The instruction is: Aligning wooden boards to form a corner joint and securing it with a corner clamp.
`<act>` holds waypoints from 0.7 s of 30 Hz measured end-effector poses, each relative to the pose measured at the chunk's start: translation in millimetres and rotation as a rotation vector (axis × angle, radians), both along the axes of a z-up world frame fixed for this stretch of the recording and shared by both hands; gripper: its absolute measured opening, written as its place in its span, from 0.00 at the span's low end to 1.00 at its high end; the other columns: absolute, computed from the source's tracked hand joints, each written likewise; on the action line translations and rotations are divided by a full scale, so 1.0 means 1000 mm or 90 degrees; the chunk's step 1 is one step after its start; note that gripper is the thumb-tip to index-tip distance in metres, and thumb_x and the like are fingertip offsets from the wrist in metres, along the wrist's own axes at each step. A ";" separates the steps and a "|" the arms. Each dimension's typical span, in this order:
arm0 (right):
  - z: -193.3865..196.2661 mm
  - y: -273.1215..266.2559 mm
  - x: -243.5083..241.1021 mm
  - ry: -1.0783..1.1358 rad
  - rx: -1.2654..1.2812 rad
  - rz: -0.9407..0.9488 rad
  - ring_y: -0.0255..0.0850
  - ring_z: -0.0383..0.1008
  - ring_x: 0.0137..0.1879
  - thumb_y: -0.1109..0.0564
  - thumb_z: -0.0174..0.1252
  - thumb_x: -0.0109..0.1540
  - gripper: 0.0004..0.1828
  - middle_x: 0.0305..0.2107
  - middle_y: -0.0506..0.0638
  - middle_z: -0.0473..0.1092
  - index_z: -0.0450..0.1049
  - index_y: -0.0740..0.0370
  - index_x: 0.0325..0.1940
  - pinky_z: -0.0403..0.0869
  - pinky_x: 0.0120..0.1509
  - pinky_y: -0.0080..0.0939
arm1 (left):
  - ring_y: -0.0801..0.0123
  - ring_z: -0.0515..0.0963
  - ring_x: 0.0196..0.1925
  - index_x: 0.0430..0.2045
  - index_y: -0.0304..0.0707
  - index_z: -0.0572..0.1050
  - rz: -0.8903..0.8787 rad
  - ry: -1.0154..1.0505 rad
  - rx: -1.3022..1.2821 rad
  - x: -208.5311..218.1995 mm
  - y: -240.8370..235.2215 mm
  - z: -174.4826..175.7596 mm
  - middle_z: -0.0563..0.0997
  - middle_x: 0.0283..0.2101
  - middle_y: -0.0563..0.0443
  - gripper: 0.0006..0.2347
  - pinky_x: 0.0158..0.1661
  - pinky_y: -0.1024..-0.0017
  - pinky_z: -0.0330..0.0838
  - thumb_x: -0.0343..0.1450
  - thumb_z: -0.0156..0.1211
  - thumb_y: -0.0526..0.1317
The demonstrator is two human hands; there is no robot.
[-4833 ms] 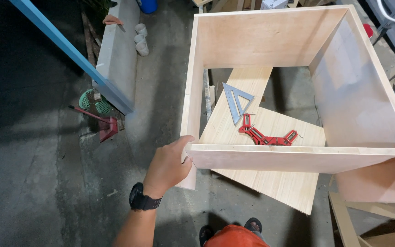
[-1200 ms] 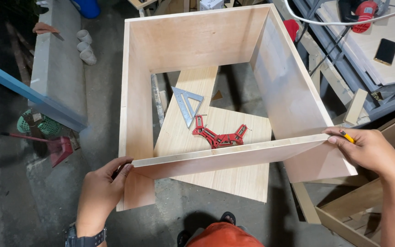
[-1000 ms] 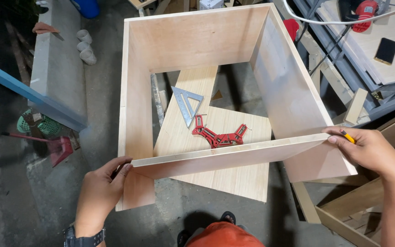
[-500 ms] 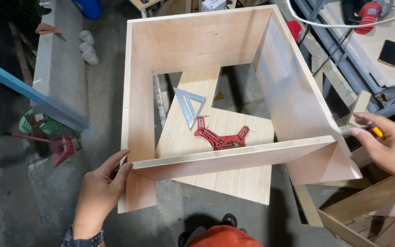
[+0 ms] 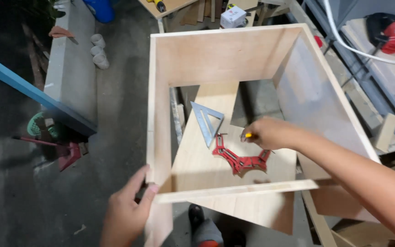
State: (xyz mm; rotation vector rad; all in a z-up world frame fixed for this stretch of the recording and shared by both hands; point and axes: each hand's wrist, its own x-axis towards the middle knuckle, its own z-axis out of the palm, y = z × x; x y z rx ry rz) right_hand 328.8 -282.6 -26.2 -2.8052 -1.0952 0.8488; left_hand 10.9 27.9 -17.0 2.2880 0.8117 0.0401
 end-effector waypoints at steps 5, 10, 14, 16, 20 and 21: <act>-0.099 0.058 0.038 0.071 -0.141 0.037 0.48 0.81 0.51 0.51 0.58 0.66 0.12 0.45 0.50 0.82 0.84 0.49 0.51 0.77 0.52 0.48 | 0.67 0.94 0.42 0.61 0.69 0.82 0.015 -0.005 -0.050 0.012 0.023 -0.025 0.93 0.51 0.54 0.23 0.45 0.67 0.84 0.67 0.64 0.53; -0.163 0.066 0.033 0.119 -0.342 0.121 0.50 0.82 0.38 0.25 0.69 0.50 0.34 0.33 0.53 0.80 0.84 0.57 0.38 0.78 0.40 0.50 | 0.74 0.72 0.18 0.51 0.58 0.92 0.160 -0.023 -0.198 0.031 0.019 0.003 0.96 0.40 0.59 0.18 0.24 0.70 0.67 0.68 0.68 0.47; -0.145 0.063 0.007 0.201 -0.332 -0.059 0.39 0.76 0.35 0.24 0.73 0.53 0.29 0.27 0.41 0.76 0.78 0.48 0.31 0.70 0.39 0.39 | 0.79 0.94 0.41 0.52 0.56 0.91 0.103 -0.080 -0.190 0.023 0.028 -0.035 0.98 0.46 0.59 0.21 0.36 0.74 0.85 0.66 0.65 0.53; -0.146 0.065 0.010 0.224 -0.332 -0.116 0.37 0.73 0.32 0.26 0.76 0.51 0.27 0.22 0.40 0.72 0.77 0.47 0.24 0.66 0.36 0.38 | 0.79 0.96 0.46 0.51 0.55 0.91 0.075 -0.133 -0.180 0.021 0.032 -0.046 0.99 0.44 0.58 0.20 0.41 0.75 0.87 0.66 0.65 0.51; -0.161 0.052 0.026 0.221 -0.295 -0.090 0.40 0.77 0.35 0.28 0.63 0.64 0.27 0.29 0.45 0.76 0.78 0.52 0.32 0.70 0.39 0.41 | 0.79 0.93 0.48 0.55 0.53 0.89 0.069 -0.085 -0.218 0.025 0.033 -0.042 0.97 0.49 0.59 0.24 0.41 0.73 0.83 0.68 0.62 0.58; -0.160 0.050 0.030 0.214 -0.287 -0.090 0.41 0.77 0.37 0.27 0.62 0.65 0.28 0.30 0.46 0.76 0.76 0.52 0.32 0.70 0.40 0.41 | 0.78 0.93 0.47 0.58 0.54 0.88 0.062 -0.068 -0.223 0.025 0.034 -0.041 0.97 0.50 0.58 0.26 0.42 0.74 0.83 0.68 0.60 0.58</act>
